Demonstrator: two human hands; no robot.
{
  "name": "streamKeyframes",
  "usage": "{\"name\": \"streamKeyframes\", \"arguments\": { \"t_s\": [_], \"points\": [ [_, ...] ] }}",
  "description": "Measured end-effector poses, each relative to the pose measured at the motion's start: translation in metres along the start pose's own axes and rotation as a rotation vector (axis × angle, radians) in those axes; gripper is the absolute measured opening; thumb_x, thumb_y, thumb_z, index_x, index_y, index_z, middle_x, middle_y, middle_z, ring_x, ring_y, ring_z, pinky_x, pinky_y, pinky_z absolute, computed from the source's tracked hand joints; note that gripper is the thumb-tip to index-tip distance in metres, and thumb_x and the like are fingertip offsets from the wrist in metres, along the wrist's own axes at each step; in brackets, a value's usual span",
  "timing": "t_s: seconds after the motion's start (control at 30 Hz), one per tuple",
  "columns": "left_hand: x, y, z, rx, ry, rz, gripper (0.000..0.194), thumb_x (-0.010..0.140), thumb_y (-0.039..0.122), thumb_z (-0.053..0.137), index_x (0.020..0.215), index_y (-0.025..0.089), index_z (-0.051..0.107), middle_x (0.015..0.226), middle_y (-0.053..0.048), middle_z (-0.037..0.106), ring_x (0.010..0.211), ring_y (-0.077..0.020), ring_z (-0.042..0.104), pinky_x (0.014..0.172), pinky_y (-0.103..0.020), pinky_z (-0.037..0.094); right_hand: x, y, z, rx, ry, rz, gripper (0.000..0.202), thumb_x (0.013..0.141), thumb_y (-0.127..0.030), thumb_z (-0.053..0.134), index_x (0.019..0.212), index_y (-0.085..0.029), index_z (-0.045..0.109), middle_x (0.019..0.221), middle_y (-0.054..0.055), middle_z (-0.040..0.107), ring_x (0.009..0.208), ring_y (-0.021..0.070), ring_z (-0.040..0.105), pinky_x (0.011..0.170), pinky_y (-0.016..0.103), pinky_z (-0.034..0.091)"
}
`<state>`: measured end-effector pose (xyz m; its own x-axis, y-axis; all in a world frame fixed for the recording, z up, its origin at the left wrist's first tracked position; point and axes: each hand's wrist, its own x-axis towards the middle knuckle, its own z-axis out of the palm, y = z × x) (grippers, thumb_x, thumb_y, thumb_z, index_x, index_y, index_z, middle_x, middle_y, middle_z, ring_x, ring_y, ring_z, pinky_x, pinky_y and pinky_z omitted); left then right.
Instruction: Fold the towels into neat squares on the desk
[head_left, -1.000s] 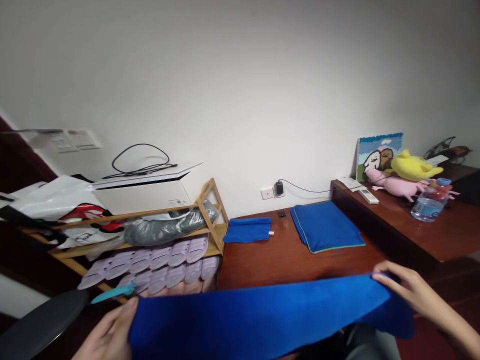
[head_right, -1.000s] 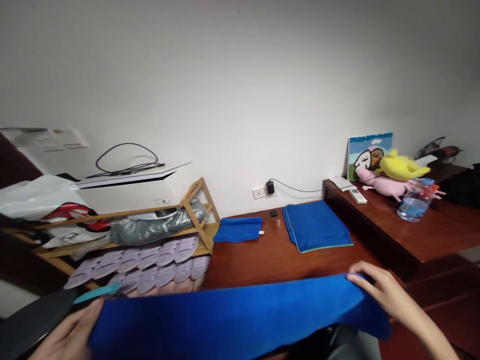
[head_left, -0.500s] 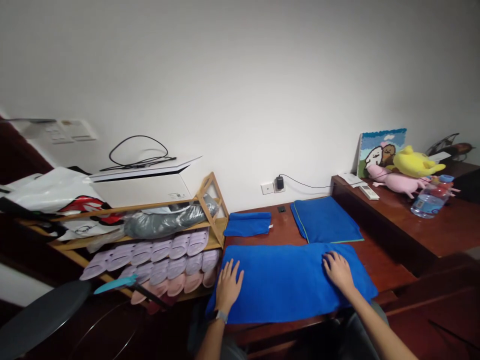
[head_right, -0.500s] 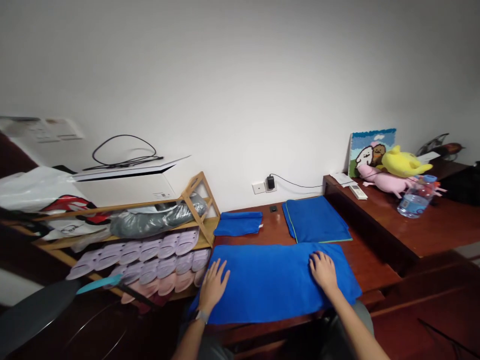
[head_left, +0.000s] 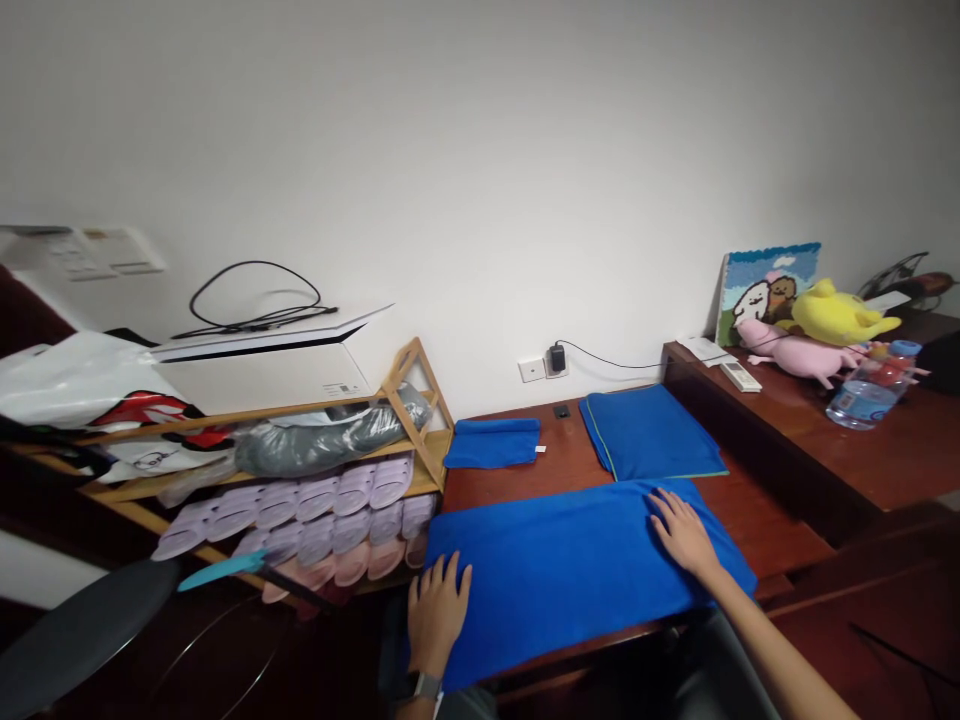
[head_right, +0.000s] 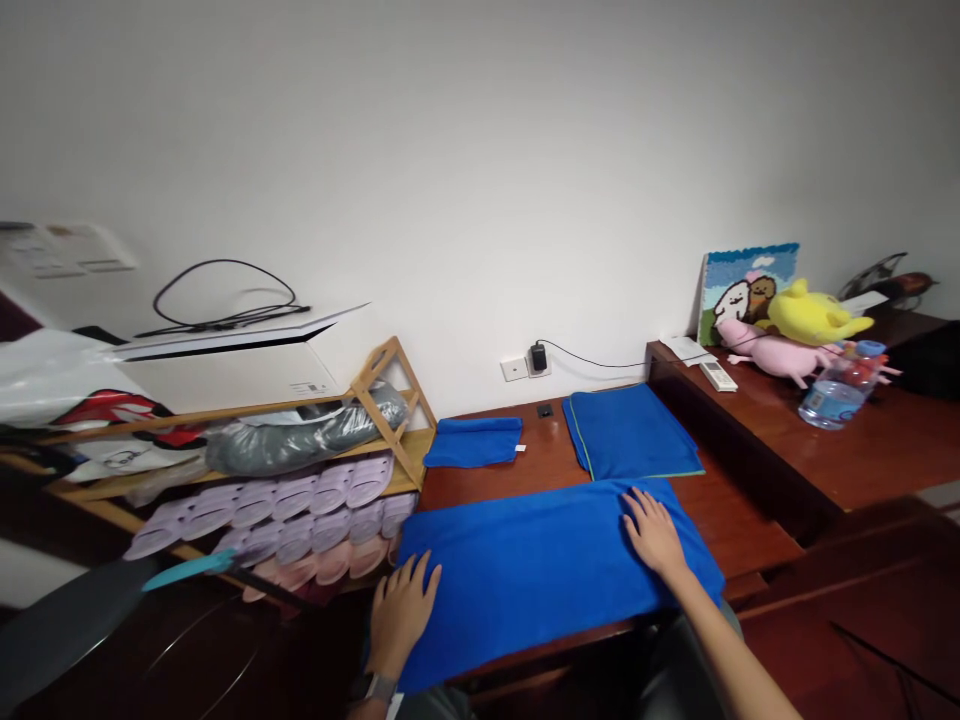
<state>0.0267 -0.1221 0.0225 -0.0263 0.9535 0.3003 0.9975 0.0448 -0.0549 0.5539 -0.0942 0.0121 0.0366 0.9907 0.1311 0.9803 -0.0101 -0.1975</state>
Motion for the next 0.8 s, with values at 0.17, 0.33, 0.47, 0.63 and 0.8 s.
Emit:
{"name": "streamKeyframes", "arguments": {
  "t_s": [0.17,0.33,0.47,0.63,0.8],
  "points": [
    [0.030,0.002,-0.005,-0.055,0.030,0.092,0.054,0.107,0.041,0.033,0.144,0.015,0.062,0.152,-0.017,0.059,0.143,-0.0324,0.051,0.122,-0.050,0.035,0.007,0.017,0.005,-0.093,-0.065,0.089,0.064,0.104,-0.050,0.026,0.162,-0.028,0.039,0.170,0.005,0.035,0.158,0.0306,0.028,0.127,0.054,0.022],
    [0.054,0.014,0.018,-0.123,-0.110,0.082,0.056,0.107,0.044,0.037,0.158,0.024,0.046,0.165,-0.010,0.044,0.152,-0.0303,0.041,0.124,-0.053,0.032,0.018,0.032,0.013,-0.096,-0.123,0.104,0.065,0.103,-0.051,0.023,0.164,-0.031,0.035,0.171,0.001,0.032,0.158,0.0276,0.026,0.128,0.049,0.021],
    [0.052,0.013,0.028,-0.155,-0.107,0.065,0.057,0.108,0.046,0.035,0.160,0.026,0.042,0.168,-0.009,0.039,0.155,-0.0287,0.036,0.126,-0.052,0.029,0.025,0.039,0.014,-0.080,-0.135,0.118,0.068,0.101,-0.054,0.024,0.162,-0.029,0.039,0.170,0.002,0.035,0.158,0.0287,0.028,0.128,0.050,0.023],
    [0.051,0.010,0.030,-0.197,-0.094,0.065,0.057,0.108,0.047,0.036,0.160,0.026,0.042,0.169,-0.009,0.037,0.155,-0.0283,0.036,0.127,-0.052,0.027,0.025,0.038,0.011,-0.091,-0.121,0.094,0.067,0.101,-0.054,0.023,0.161,-0.028,0.041,0.169,0.003,0.037,0.157,0.0288,0.029,0.128,0.050,0.023],
    [0.055,0.013,0.026,-0.194,-0.100,0.055,0.057,0.107,0.047,0.037,0.161,0.027,0.041,0.169,-0.009,0.037,0.155,-0.0291,0.035,0.127,-0.052,0.026,0.025,0.033,0.003,-0.085,-0.130,0.105,0.063,0.103,-0.051,0.027,0.162,-0.033,0.038,0.171,0.003,0.034,0.159,0.0294,0.025,0.128,0.049,0.020]
  ]
}}
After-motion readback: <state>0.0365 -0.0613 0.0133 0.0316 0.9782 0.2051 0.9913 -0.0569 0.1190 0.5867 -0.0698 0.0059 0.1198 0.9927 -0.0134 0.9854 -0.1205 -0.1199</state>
